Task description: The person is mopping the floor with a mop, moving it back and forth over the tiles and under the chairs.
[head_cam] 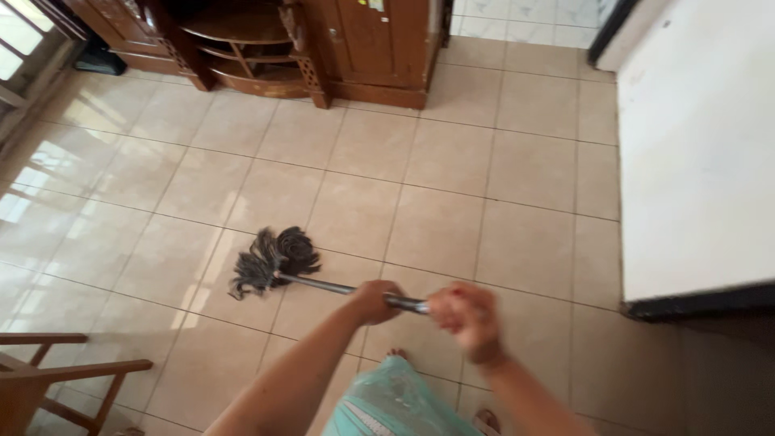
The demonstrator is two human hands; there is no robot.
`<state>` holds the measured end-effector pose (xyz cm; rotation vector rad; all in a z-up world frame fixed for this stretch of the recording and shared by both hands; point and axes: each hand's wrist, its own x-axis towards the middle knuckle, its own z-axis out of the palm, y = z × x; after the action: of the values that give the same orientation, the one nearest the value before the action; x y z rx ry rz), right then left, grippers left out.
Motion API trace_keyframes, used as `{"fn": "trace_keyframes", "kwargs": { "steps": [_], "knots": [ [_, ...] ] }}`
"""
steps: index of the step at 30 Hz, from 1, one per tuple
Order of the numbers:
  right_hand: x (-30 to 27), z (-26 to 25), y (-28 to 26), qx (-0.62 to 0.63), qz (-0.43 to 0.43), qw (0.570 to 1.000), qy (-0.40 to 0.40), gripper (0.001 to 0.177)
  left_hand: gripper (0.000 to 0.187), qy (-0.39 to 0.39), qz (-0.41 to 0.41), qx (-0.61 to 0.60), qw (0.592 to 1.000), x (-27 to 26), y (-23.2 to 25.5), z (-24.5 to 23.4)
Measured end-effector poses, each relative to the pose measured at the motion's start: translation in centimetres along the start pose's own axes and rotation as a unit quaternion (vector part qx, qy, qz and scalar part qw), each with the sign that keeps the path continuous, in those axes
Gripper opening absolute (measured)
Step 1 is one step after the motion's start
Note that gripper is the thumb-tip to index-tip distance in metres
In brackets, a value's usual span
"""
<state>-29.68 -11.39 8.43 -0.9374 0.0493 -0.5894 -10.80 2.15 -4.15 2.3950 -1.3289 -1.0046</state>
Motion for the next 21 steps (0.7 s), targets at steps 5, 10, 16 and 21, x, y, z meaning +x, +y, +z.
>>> {"fn": "trace_keyframes", "kwargs": {
  "steps": [5, 10, 16, 21],
  "knots": [
    [-5.6, -5.0, -18.2, -0.154, -0.04, 0.987, 0.028, 0.046, 0.035, 0.016, 0.087, -0.106, 0.99, 0.4, 18.8, 4.1],
    [-12.4, -7.0, -36.1, -0.285, -0.03, 0.956, 0.061, 0.043, 0.049, -0.047, 0.166, -0.238, 0.956, -2.1, 38.5, 6.6],
    [-19.6, -9.6, -45.0, -0.357, 0.001, 0.933, 0.052, 0.032, 0.05, -0.144, 0.25, -0.334, 0.898, -2.9, 51.7, 13.2],
    [-20.4, -9.4, -39.8, -0.674, -0.283, 0.68, -0.055, 0.013, 0.033, -0.123, 0.299, -0.327, 0.888, 1.0, 53.0, 20.8]
  ]
}}
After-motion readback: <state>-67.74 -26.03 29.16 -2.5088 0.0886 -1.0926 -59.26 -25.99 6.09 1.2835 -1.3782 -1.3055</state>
